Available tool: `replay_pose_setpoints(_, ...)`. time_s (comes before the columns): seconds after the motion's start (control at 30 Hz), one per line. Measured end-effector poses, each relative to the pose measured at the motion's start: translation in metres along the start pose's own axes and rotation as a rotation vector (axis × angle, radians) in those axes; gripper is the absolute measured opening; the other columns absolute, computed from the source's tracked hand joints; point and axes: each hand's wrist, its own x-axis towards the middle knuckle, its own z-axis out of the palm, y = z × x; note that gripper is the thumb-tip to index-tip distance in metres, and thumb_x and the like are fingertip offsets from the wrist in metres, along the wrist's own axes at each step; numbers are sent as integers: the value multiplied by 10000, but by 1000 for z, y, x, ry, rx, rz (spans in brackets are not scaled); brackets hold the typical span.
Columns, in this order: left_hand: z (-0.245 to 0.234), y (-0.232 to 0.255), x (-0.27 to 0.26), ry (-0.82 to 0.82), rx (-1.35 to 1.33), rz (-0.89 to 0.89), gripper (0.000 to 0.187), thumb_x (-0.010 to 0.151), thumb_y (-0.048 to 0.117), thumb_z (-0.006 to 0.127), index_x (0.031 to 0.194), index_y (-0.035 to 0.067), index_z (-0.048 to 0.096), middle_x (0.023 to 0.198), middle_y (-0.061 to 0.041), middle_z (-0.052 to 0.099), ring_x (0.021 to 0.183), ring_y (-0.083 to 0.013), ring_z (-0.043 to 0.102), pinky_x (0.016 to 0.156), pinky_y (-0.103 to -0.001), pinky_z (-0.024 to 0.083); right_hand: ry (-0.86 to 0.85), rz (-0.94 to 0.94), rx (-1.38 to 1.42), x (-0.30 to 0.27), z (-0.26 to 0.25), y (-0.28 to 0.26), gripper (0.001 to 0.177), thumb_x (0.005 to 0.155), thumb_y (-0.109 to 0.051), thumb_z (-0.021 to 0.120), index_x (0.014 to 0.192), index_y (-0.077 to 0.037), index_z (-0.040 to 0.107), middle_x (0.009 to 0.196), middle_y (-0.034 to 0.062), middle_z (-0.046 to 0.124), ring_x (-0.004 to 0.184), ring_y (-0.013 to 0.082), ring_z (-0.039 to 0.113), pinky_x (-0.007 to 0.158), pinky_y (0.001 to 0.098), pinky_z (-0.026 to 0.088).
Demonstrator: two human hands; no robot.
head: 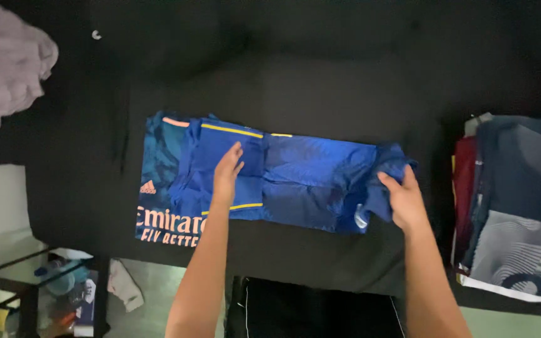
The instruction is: The recorder retrieves hoodies and jerseys from a closet and folds them on a bed.
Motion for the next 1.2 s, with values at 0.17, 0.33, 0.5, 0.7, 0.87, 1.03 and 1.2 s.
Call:
replay_pose_setpoints(0.17, -53, 49, 9, -38, -497, -241, 744, 1027, 560, 399, 1563, 43, 386, 1605, -164, 442, 1424, -345, 488, 1171, -510, 372, -83, -352, -383, -19, 157, -21, 487, 921, -129, 714, 1344, -6, 507, 1200, 131, 657, 1104, 257, 637, 957, 360, 504)
replay_pose_setpoints(0.33, -92, 83, 4, -55, -624, -375, 822, 968, 650, 343, 1557, 76, 371, 1575, -164, 452, 1371, -371, 512, 1128, -567, 389, -332, -46, -511, -92, 317, -59, 595, 939, -203, 660, 1479, -114, 425, 949, 303, 693, 713, 326, 701, 592, 419, 582)
replay_pose_setpoints(0.5, -138, 44, 9, 43, -417, -326, 904, 961, 701, 419, 1556, 20, 442, 1569, -178, 462, 1432, -273, 467, 1202, -406, 316, -543, 27, -439, -85, 331, -10, 589, 936, -204, 668, 1437, -85, 381, 1091, 197, 693, 819, 304, 778, 582, 450, 672)
replay_pose_setpoints(0.7, -133, 12, 11, 160, 269, -224, 777, 795, 214, 837, 1460, 10, 492, 1402, -174, 625, 1307, -257, 590, 1112, -362, 442, 58, -592, -1041, 23, 190, 124, 536, 875, -339, 861, 1263, -73, 603, 1134, 207, 708, 1015, 298, 681, 870, 418, 579)
replay_pose_setpoints(0.87, -113, 22, 2, 253, 474, -91, 744, 779, 98, 806, 1468, 77, 524, 1359, -196, 659, 1257, -289, 640, 1067, -366, 495, 96, 0, -744, 10, 169, 105, 680, 883, -340, 798, 1375, 0, 475, 1146, 211, 650, 985, 277, 651, 836, 404, 552)
replay_pose_setpoints(1.03, -60, 55, -36, 384, 848, 134, 710, 802, 60, 765, 1475, 74, 539, 1417, -236, 553, 1318, -436, 515, 1145, -495, 419, -135, 329, -217, 7, 181, 107, 546, 866, -233, 724, 1322, -28, 507, 1086, 84, 683, 904, 182, 688, 766, 339, 574)
replay_pose_setpoints(1.2, -3, 26, -53, 312, 917, 228, 616, 870, 360, 725, 1409, 89, 604, 1551, -266, 419, 1438, -535, 315, 1163, -621, 262, -259, 191, -173, 21, 198, 121, 305, 907, -77, 722, 1178, 39, 644, 1001, 71, 685, 843, 159, 635, 731, 314, 523)
